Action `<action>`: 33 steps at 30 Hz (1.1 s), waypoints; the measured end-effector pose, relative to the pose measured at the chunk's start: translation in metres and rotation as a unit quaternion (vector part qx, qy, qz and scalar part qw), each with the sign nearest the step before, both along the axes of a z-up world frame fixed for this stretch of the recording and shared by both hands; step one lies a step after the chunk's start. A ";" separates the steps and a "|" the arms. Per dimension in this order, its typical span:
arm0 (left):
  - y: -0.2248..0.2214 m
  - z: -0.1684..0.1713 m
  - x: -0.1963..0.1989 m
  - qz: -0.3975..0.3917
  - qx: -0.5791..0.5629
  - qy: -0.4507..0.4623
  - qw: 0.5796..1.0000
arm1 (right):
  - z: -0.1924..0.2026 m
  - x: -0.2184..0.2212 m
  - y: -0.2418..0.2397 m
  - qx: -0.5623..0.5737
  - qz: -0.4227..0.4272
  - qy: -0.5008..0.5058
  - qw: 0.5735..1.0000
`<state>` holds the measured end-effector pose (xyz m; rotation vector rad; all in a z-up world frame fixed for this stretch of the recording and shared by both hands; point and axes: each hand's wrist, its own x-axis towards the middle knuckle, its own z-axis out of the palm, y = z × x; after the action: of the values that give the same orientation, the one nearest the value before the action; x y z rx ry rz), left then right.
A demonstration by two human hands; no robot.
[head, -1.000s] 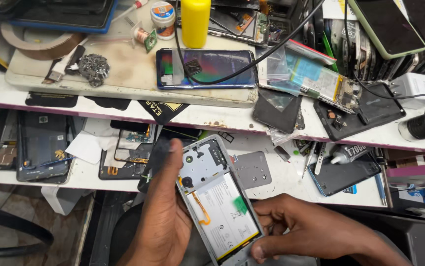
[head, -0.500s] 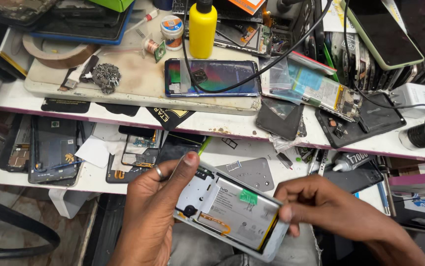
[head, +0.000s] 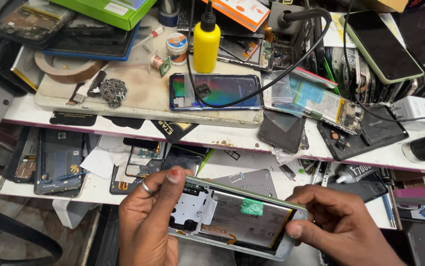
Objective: The person is repairing a smartphone by applying adhesive to the motherboard and battery area. They then place a new battery into the phone's chassis, attach a green rubber gasket around the frame, and install a metal shielding plate over the internal components.
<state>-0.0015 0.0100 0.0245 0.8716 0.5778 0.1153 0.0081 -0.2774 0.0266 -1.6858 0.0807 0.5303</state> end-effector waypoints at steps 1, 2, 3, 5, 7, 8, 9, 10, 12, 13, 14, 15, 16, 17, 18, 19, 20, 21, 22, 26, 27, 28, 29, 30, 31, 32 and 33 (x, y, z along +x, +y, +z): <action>0.000 -0.001 0.000 -0.006 0.004 -0.004 1.000 | 0.002 0.000 0.000 0.001 0.031 -0.022 0.999; 0.000 -0.002 0.001 -0.012 0.009 -0.007 1.000 | 0.003 0.002 -0.001 0.002 0.061 -0.043 0.997; 0.001 -0.003 0.001 -0.019 0.013 -0.012 1.000 | 0.003 0.004 0.000 0.003 0.091 -0.066 0.994; 0.002 0.000 0.004 -0.046 -0.014 0.035 0.998 | -0.004 0.010 0.006 -0.065 0.070 0.025 0.995; 0.006 0.003 0.006 -0.075 -0.038 0.071 0.994 | -0.010 0.014 0.013 -0.046 0.042 0.090 0.994; 0.009 0.004 0.007 -0.090 -0.048 0.085 0.991 | -0.011 0.016 0.016 0.006 0.024 0.110 0.994; 0.010 0.004 0.007 -0.106 -0.057 0.097 0.988 | -0.011 0.018 0.018 0.058 0.006 0.128 0.990; 0.010 0.003 0.006 -0.133 -0.081 0.025 0.987 | -0.009 0.020 0.020 0.098 -0.002 0.135 0.986; 0.009 -0.001 0.005 -0.186 -0.128 -0.119 0.967 | -0.001 0.026 0.023 0.179 -0.020 0.148 0.973; 0.010 -0.001 0.003 -0.208 -0.096 -0.155 0.961 | 0.003 0.028 0.024 0.180 -0.043 0.158 0.970; 0.010 -0.001 0.000 -0.228 -0.064 -0.190 0.953 | 0.007 0.030 0.024 0.180 -0.066 0.169 0.967; 0.009 0.000 -0.001 -0.249 -0.032 -0.225 0.942 | 0.010 0.032 0.024 0.181 -0.090 0.179 0.963; 0.007 0.000 -0.001 -0.248 -0.034 -0.235 0.939 | 0.013 0.032 0.024 0.312 -0.023 0.187 0.931; 0.006 0.000 0.000 -0.247 -0.035 -0.246 0.937 | 0.016 0.031 0.022 0.437 0.046 0.190 0.878; 0.004 0.001 0.001 -0.245 -0.036 -0.257 0.934 | 0.018 0.030 0.020 0.481 0.072 0.189 0.853; 0.003 0.002 0.002 -0.239 -0.034 -0.252 0.937 | 0.018 0.029 0.018 0.523 0.100 0.189 0.825; 0.002 0.003 0.002 -0.233 -0.032 -0.247 0.940 | 0.018 0.027 0.016 0.495 0.085 0.187 0.844; 0.002 0.004 0.002 -0.226 -0.030 -0.242 0.943 | 0.017 0.025 0.013 0.467 0.071 0.186 0.862; 0.002 0.004 0.003 -0.219 -0.030 -0.223 0.949 | 0.016 0.021 0.011 0.405 0.055 0.180 0.895; 0.004 0.005 0.002 -0.207 -0.026 -0.193 0.959 | 0.019 0.011 0.010 0.224 0.123 0.044 0.966; 0.005 0.004 0.001 -0.208 -0.024 -0.197 0.958 | 0.020 0.009 0.011 0.197 0.172 -0.018 0.965; 0.005 0.004 0.001 -0.203 -0.023 -0.195 0.959 | 0.021 0.008 0.013 0.168 0.164 -0.010 0.972; 0.005 0.003 0.002 -0.199 -0.023 -0.193 0.960 | 0.020 0.005 0.016 0.139 0.156 -0.002 0.978; 0.004 0.002 0.002 -0.196 -0.022 -0.191 0.962 | 0.019 0.002 0.017 0.110 0.147 0.005 0.983; 0.005 0.002 0.001 -0.197 -0.023 -0.190 0.962 | 0.019 0.001 0.017 0.100 0.145 0.026 0.984; 0.005 0.001 0.001 -0.198 -0.024 -0.189 0.961 | 0.018 -0.001 0.016 0.090 0.143 0.047 0.984; 0.005 0.001 0.001 -0.199 -0.025 -0.189 0.961 | 0.018 -0.001 0.015 0.080 0.142 0.068 0.984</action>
<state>-0.0004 0.0148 0.0252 0.8724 0.0423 -0.0977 0.0069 -0.2624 0.0446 -1.5102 -0.1028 0.8438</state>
